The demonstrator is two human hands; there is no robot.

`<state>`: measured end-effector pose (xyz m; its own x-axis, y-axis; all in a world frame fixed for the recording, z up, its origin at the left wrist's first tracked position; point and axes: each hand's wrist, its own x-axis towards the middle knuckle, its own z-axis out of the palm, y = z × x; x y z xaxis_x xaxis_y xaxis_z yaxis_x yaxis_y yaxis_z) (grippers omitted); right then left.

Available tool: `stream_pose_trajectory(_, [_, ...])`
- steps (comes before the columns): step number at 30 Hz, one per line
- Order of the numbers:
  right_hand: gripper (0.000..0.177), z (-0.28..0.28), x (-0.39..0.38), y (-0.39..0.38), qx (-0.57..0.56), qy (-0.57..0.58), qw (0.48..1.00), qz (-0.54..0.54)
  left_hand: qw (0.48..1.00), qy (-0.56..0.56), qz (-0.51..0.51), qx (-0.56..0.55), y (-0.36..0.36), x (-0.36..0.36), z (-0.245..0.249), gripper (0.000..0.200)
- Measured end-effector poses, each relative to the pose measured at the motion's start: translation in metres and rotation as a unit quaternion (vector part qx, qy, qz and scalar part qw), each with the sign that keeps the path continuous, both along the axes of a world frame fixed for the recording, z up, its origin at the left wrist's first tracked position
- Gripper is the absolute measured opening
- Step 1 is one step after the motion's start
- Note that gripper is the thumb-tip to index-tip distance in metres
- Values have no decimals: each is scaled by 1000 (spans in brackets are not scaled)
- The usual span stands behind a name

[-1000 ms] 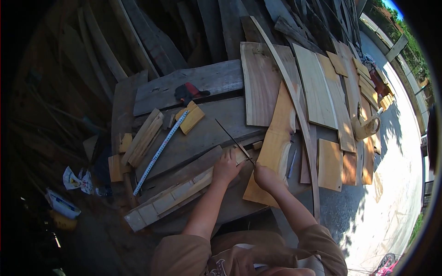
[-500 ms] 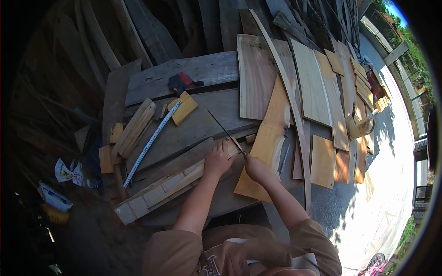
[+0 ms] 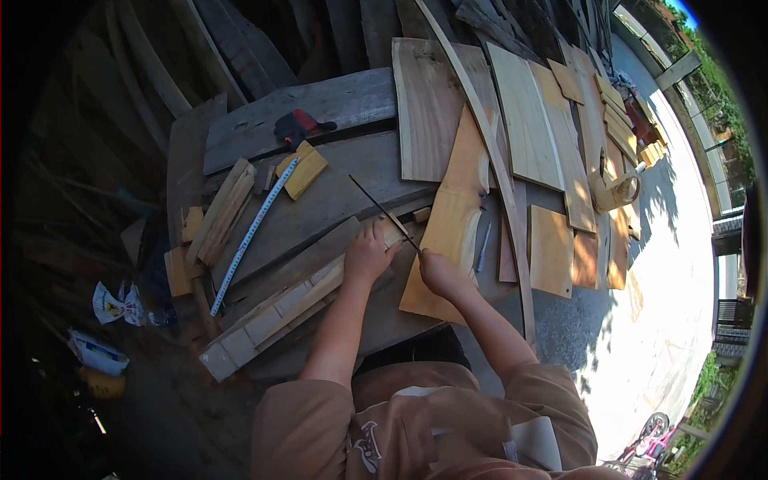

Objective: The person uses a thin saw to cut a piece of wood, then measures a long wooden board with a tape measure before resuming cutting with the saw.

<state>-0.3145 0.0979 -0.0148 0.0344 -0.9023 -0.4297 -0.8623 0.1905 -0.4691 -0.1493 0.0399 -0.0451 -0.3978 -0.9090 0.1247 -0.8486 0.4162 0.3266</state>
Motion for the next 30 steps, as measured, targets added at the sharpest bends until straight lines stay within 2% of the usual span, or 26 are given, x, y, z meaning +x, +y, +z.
stream_pose_trajectory(2, [26,-1,0,-6,-26,-29,999,9,1000,11,6,5,-1,-2,2,61])
stream_pose_trajectory(4, [25,19,1,7,12,-14,1000,-16,999,16,7,27,0,-1,4,58])
stream_pose_trajectory(6, [23,12,-16,45,42,35,998,-13,999,11,11,46,4,0,6,58])
stream_pose_trajectory(8, [22,24,-31,87,60,17,997,-34,998,10,13,55,-2,-2,8,58])
stream_pose_trajectory(10, [21,31,-39,97,64,15,996,-53,998,17,12,60,0,-2,8,59])
stream_pose_trajectory(12, [21,28,-35,95,65,11,995,-69,999,4,10,47,0,-1,6,60])
stream_pose_trajectory(14, [23,15,-30,69,-11,20,1000,-21,999,-6,11,36,1,-1,2,60])
stream_pose_trajectory(17, [26,4,-11,30,34,45,998,-2,1000,5,5,13,0,-2,1,59])
stream_pose_trajectory(19, [28,2,-11,23,0,-5,1000,-15,999,-3,16,45,0,-2,4,59])
stream_pose_trajectory(22, [22,15,-15,43,30,44,999,0,998,-2,18,60,-1,-3,6,58])
stream_pose_trajectory(24, [22,14,-29,80,-12,18,1000,-3,999,2,13,49,0,-3,4,58])
stream_pose_trajectory(26, [21,33,-41,112,27,15,998,-51,999,6,12,36,0,-2,2,58])
stream_pose_trajectory(30, [24,39,-44,107,56,30,997,-37,999,0,17,35,1,-3,8,57])
